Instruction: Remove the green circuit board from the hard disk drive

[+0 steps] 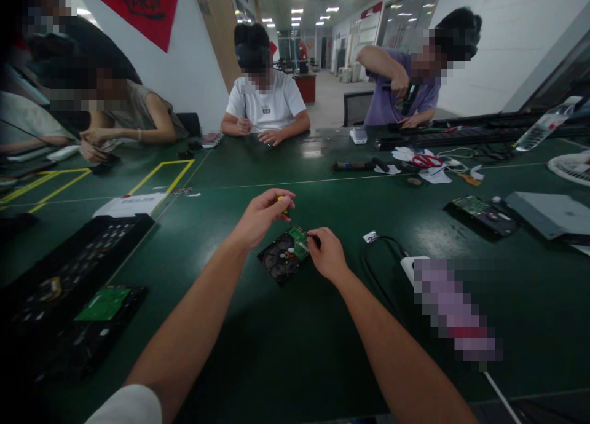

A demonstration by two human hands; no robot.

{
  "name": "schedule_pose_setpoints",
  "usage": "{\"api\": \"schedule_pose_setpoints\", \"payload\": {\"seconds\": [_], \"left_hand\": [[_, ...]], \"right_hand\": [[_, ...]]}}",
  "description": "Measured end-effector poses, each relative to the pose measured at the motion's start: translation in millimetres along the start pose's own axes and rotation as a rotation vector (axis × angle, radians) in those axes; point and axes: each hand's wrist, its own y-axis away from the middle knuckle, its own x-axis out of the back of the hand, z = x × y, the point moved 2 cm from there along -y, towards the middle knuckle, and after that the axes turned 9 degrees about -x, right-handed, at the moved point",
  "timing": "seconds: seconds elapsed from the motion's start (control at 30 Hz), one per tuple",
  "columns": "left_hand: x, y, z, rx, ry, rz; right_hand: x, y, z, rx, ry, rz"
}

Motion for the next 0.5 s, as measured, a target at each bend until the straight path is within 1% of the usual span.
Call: {"api": "schedule_pose_setpoints", "payload": {"seconds": [0.23, 0.37, 0.5], "left_hand": [[-2.9, 1.0, 0.1, 0.043, 0.130, 0.033], [-2.4, 1.1, 3.2, 0.056, 0.135, -0.009], [-0.3, 1.0, 4.6, 0.059, 0.125, -0.007]], "right_hand": [[-0.1, -0.5, 0.5, 0.004, 0.000, -0.002], [-0.8, -0.4, 1.1, 0.005, -0.002, 0.006], [-1.1, 0.0, 1.3, -0.012, 0.004, -0.001]]}}
